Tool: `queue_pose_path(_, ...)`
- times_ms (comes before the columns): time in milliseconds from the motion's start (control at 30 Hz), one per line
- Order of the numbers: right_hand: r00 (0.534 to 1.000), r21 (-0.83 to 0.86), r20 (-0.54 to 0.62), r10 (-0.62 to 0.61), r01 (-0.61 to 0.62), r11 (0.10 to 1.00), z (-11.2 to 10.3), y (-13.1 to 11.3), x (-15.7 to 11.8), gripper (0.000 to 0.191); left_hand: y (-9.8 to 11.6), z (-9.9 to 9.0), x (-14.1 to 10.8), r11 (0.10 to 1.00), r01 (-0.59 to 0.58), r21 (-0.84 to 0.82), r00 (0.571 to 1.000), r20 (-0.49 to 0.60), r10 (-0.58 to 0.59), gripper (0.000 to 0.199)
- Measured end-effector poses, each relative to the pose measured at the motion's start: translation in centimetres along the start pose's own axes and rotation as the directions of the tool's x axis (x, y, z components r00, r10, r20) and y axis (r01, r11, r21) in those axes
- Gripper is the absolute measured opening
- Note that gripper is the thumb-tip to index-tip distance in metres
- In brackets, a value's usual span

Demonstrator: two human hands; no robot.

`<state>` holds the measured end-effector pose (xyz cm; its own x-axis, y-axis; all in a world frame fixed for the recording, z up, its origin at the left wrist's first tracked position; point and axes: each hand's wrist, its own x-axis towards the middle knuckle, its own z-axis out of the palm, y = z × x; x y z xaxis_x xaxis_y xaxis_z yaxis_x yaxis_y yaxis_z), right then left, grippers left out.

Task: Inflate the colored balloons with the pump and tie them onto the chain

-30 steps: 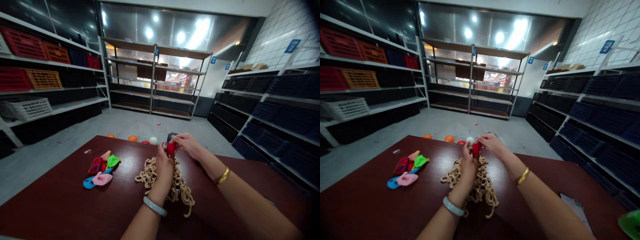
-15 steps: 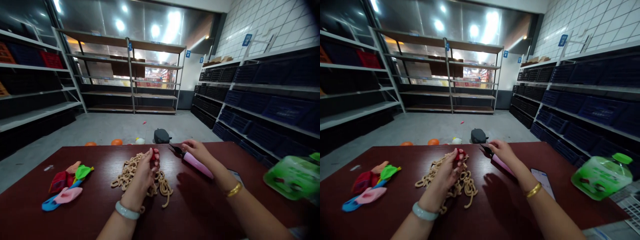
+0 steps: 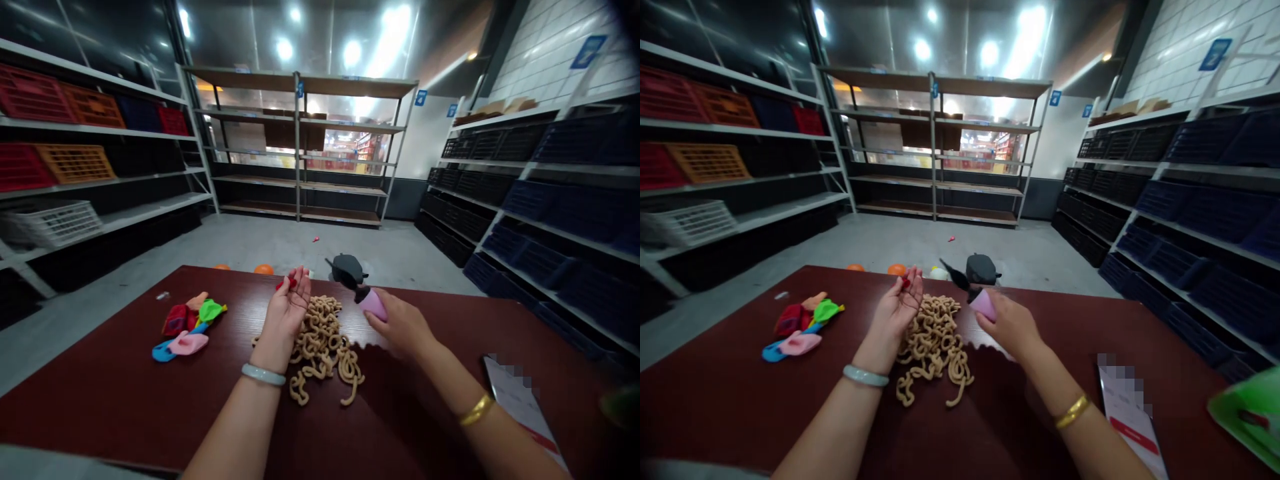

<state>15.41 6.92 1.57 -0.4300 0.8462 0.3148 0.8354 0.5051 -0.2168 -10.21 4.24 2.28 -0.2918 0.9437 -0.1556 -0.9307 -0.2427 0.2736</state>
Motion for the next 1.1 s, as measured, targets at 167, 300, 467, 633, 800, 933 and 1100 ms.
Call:
queue_pose_path(167,0.986,0.194,0.05,-0.157,0.145,0.97,0.7,-3.9,-0.2,0.055,0.8,-0.9,0.7,0.993,-0.104,0.059,0.995,0.003,0.104,0.02)
queue_pose_path(300,0.985,0.212,0.068,-0.159,0.141,0.967,1.4,-3.9,-0.6,0.052,0.0,-1.3,0.9,0.978,-0.137,0.159,0.991,0.02,0.135,0.016)
queue_pose_path(467,0.983,0.218,0.085,-0.162,0.14,0.966,1.4,-3.1,-0.6,0.051,-1.4,-1.1,0.6,0.942,-0.189,0.278,0.982,0.083,0.172,0.014)
queue_pose_path(633,0.981,0.212,0.1,-0.163,0.139,0.967,1.4,-2.8,-0.8,0.05,-2.4,-1.0,0.3,0.899,-0.217,0.381,0.974,0.151,0.172,0.016)
queue_pose_path(800,0.983,0.189,0.087,-0.16,0.141,0.972,1.4,-2.3,-1.1,0.052,-3.3,-0.5,-0.4,0.846,-0.24,0.477,0.97,0.161,0.184,0.022)
queue_pose_path(933,0.984,0.169,0.063,-0.168,0.155,0.973,1.4,-1.8,-1.3,0.052,-4.2,-0.1,-1.0,0.833,-0.222,0.507,0.974,0.153,0.166,0.028)
queue_pose_path(1100,0.983,0.131,0.047,-0.177,0.17,0.977,1.6,-1.3,-1.3,0.054,-5.2,-0.2,-1.8,0.817,-0.126,0.563,0.992,0.098,0.085,0.029)
